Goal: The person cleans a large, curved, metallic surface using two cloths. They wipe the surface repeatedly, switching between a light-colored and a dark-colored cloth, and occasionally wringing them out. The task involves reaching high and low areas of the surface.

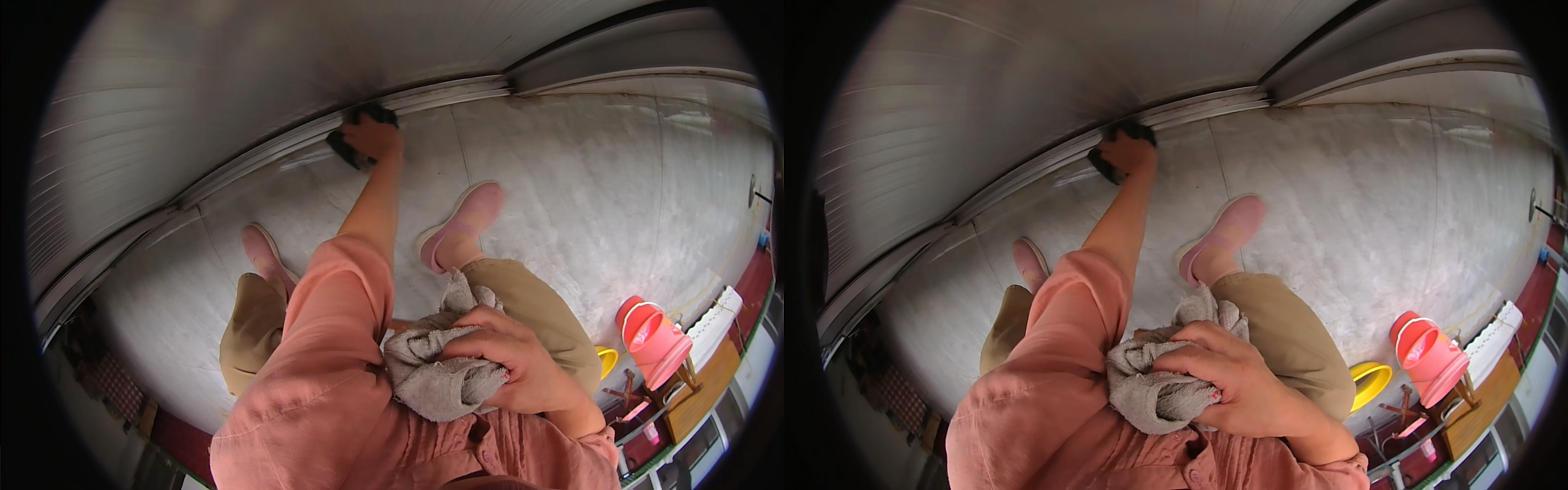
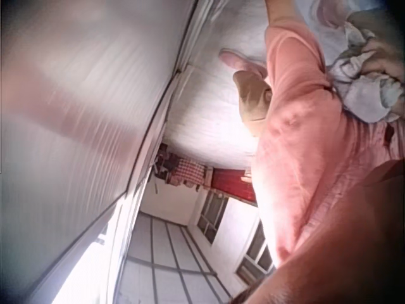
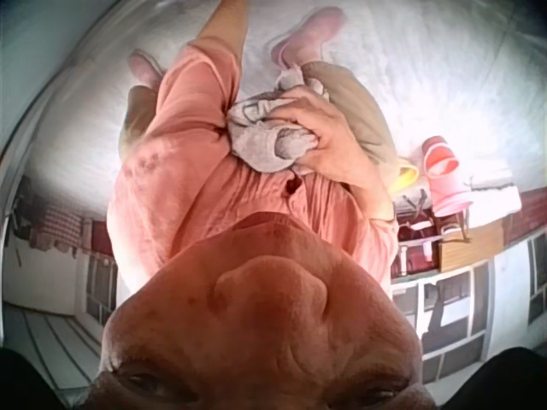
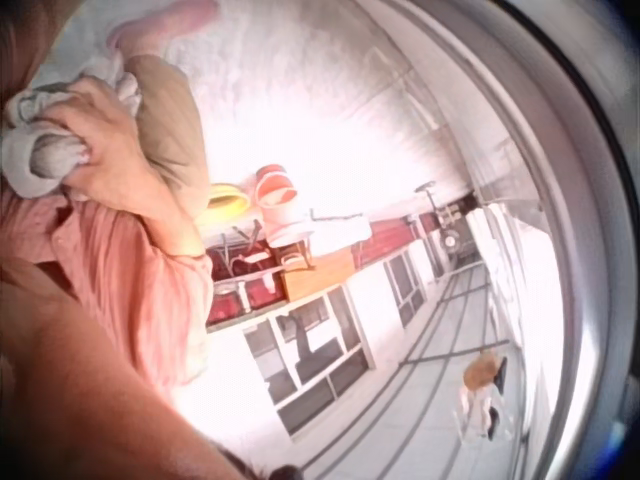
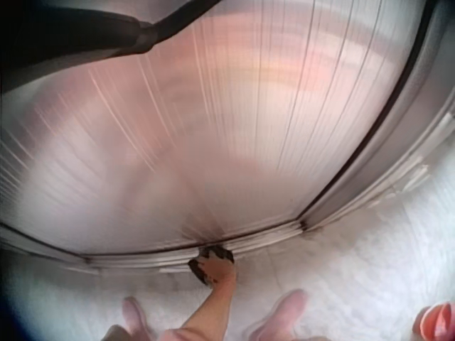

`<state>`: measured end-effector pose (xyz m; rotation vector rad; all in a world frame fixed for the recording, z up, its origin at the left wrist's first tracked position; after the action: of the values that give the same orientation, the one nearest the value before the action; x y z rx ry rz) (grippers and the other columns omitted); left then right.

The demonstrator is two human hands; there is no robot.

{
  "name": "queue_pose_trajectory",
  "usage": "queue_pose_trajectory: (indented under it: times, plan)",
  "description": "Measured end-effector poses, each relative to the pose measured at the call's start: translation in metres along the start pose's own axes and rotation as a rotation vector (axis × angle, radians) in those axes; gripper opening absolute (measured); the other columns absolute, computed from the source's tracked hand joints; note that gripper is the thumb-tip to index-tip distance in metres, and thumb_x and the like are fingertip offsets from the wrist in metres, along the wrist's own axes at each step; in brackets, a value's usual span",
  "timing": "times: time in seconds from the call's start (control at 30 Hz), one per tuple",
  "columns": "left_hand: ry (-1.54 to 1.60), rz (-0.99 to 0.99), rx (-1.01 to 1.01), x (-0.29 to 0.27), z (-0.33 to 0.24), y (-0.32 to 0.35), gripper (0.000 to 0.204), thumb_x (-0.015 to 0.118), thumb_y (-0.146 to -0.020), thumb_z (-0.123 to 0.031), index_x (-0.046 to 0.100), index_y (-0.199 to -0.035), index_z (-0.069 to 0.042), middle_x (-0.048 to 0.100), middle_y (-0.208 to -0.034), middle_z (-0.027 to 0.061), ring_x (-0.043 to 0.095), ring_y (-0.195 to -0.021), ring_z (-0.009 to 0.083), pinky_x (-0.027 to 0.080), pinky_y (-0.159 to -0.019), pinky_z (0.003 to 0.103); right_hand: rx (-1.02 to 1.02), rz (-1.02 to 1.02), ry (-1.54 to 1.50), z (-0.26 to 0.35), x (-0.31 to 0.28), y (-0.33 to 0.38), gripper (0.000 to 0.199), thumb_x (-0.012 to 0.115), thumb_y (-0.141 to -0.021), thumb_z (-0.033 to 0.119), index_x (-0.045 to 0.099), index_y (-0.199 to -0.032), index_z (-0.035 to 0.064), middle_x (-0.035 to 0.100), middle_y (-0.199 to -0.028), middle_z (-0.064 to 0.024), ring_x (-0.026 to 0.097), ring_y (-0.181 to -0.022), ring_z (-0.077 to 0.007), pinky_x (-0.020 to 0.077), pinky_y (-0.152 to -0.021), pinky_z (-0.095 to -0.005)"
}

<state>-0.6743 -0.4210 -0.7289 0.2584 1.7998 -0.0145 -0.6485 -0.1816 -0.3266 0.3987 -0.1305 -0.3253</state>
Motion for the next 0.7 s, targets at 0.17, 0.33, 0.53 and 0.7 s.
queue_pose_trajectory:
  times: [0.17,0.33,0.53,0.7]
  plan:
    - [0.449,0.568,0.578,-0.001,-0.097,0.063,0.041,0.069,-0.077,-0.018,0.069,-0.118,-0.011,0.054,-0.121,0.0211,0.053,-0.118,0.04,0.043,-0.101,0.045,-0.053,-0.012,0.013,0.005,0.0,0.021,0.049,0.077,-0.068,0.003,0.067,-0.116,0.006,0.058,-0.116,-0.013,0.06,-0.107,-0.0313,0.0493,-0.09,-0.0364]
    - [0.848,0.4,0.217,-0.036,-0.04,0.049,0.048,0.071,-0.074,-0.017,0.065,-0.118,0.001,0.059,-0.118,0.0197,0.058,-0.109,0.0351,0.045,-0.099,0.043,-0.142,-0.091,-0.041,0.013,-0.008,0.03,0.046,0.077,-0.07,0.002,0.068,-0.114,0.0058,0.059,-0.112,-0.0117,0.061,-0.101,-0.0289,0.0495,-0.086,-0.0352]
    - [1.193,0.192,-0.524,-0.031,0.104,-0.046,0.041,0.063,-0.089,-0.016,0.056,-0.123,0.006,0.061,-0.121,0.0219,0.064,-0.103,0.0373,0.059,-0.078,0.045,-0.238,-0.099,-0.066,0.017,-0.022,0.035,0.043,0.076,-0.072,0.003,0.067,-0.114,0.0066,0.059,-0.112,-0.0117,0.06,-0.1,-0.0293,0.05,-0.084,-0.0359]
    - [0.16,0.295,-0.36,0.014,-0.006,-0.001,0.068,0.068,-0.089,-0.032,0.039,-0.138,0.007,0.04,-0.14,0.0296,0.057,-0.117,0.0441,0.053,-0.096,0.051,-0.12,-0.164,-0.13,-0.006,-0.047,0.042,0.044,0.076,-0.073,0.005,0.066,-0.116,0.0064,0.058,-0.115,-0.0126,0.06,-0.105,-0.0316,0.0501,-0.087,-0.0374]
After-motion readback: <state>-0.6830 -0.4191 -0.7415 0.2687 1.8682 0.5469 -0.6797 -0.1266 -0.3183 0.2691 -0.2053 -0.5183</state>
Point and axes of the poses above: each hand's wrist, its own y-axis away from the middle knuckle, its own x-axis out of the palm, z = x × y, the point moved 4 cm from there along -y, towards the middle knuckle
